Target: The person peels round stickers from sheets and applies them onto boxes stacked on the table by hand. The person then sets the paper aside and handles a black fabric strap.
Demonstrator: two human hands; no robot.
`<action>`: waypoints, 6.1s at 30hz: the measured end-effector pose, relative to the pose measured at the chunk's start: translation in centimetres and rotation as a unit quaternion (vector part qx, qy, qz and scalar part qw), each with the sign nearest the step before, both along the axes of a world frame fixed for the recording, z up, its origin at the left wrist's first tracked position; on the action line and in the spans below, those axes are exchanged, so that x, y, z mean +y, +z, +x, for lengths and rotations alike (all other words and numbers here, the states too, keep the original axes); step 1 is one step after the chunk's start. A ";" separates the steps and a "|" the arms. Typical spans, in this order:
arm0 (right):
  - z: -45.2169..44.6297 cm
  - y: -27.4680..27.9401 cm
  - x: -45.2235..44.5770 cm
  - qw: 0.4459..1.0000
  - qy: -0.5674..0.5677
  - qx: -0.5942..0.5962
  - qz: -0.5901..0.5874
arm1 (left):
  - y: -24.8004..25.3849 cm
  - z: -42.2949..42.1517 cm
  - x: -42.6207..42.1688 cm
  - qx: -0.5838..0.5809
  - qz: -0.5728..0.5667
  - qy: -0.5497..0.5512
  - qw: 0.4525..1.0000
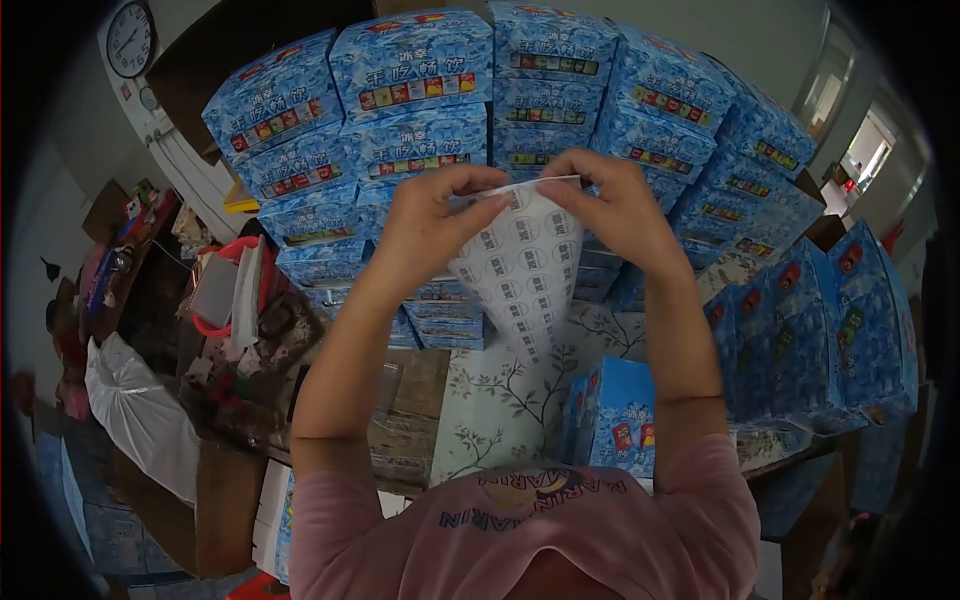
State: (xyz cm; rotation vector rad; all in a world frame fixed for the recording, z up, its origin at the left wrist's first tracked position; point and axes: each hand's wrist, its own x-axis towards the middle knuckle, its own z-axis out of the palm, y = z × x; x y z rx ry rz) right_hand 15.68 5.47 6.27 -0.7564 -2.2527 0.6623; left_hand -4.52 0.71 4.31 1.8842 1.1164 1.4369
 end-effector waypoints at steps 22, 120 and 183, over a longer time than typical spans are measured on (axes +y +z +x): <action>-0.1 -2.9 1.1 0.886 -0.059 0.059 0.456 | -1.4 0.5 1.4 -0.159 -0.168 -0.031 0.972; 5.6 -2.8 2.3 0.948 -0.088 0.213 0.221 | -4.3 5.2 2.6 -0.292 -0.246 -0.080 0.921; 5.3 -1.3 -2.9 0.996 -0.076 -0.018 0.041 | -4.1 6.1 0.5 -0.192 -0.019 -0.079 0.978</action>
